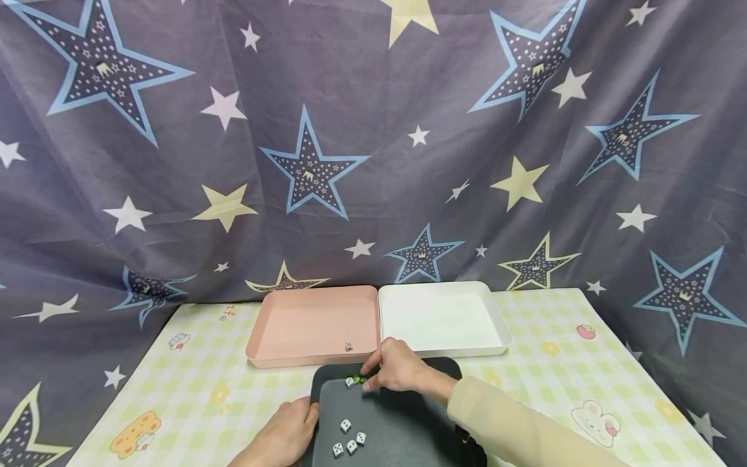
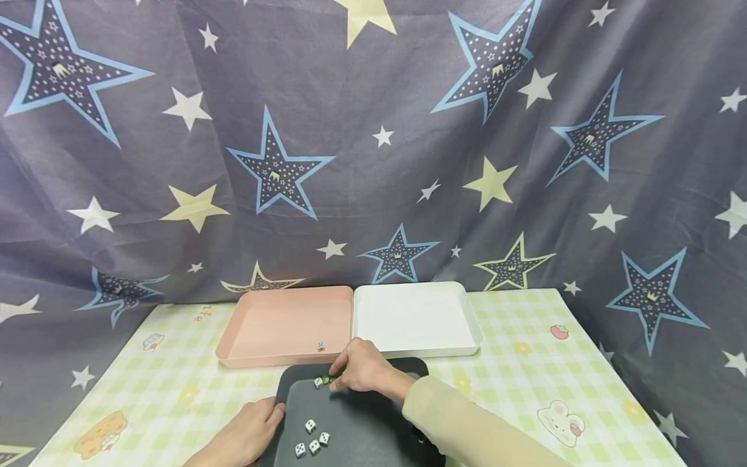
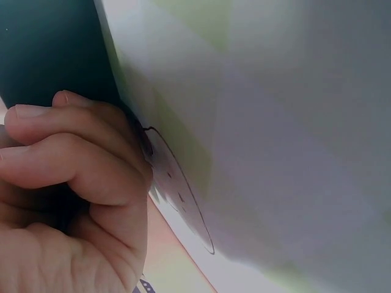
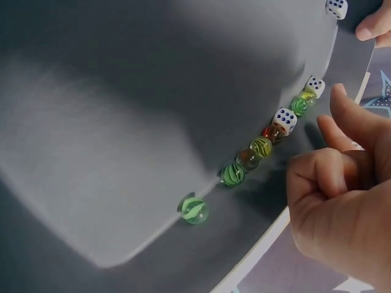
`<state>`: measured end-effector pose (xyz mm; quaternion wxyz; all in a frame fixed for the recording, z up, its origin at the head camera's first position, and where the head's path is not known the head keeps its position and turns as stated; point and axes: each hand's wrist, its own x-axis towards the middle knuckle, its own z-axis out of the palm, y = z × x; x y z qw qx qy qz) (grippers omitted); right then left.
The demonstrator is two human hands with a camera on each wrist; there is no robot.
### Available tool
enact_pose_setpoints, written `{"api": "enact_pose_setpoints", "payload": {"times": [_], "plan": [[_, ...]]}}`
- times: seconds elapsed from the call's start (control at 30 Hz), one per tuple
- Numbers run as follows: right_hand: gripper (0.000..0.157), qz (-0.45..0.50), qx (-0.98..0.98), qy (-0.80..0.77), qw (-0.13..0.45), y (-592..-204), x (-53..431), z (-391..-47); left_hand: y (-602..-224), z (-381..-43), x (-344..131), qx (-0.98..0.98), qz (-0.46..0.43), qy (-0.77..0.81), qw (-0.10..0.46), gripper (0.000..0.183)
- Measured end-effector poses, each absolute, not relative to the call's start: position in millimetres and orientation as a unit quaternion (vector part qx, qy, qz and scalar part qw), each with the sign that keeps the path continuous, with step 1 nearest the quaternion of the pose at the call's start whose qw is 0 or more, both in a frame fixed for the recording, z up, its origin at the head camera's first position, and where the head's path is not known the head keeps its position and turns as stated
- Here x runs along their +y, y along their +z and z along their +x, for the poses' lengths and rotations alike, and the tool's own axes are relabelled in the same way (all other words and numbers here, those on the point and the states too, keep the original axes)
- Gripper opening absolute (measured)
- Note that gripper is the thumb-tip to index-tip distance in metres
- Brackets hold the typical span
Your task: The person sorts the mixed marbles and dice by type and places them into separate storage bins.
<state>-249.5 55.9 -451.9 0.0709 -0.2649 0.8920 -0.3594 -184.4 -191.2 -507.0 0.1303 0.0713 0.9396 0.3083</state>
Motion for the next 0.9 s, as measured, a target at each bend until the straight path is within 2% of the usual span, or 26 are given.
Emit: {"api": "enact_pose_setpoints", "payload": {"times": [0.2, 0.47, 0.77, 0.9], "plan": [[0.021, -0.278, 0.899, -0.332, 0.065, -456, 55, -252, -494, -180, -185, 0.937, 0.066, 0.318, 0.128, 0.032], [0.02, -0.281, 0.902, -0.321, 0.068, -457, 53, -250, -516, -189, -194, 0.943, 0.073, 0.297, 0.127, 0.037], [0.017, -0.271, 0.901, -0.331, 0.068, -458, 53, -250, -505, -184, -189, 0.942, 0.074, 0.303, 0.124, 0.033], [0.017, -0.27, 0.905, -0.323, 0.066, -457, 52, -250, -513, -187, -191, 0.945, 0.074, 0.297, 0.118, 0.033]]}}
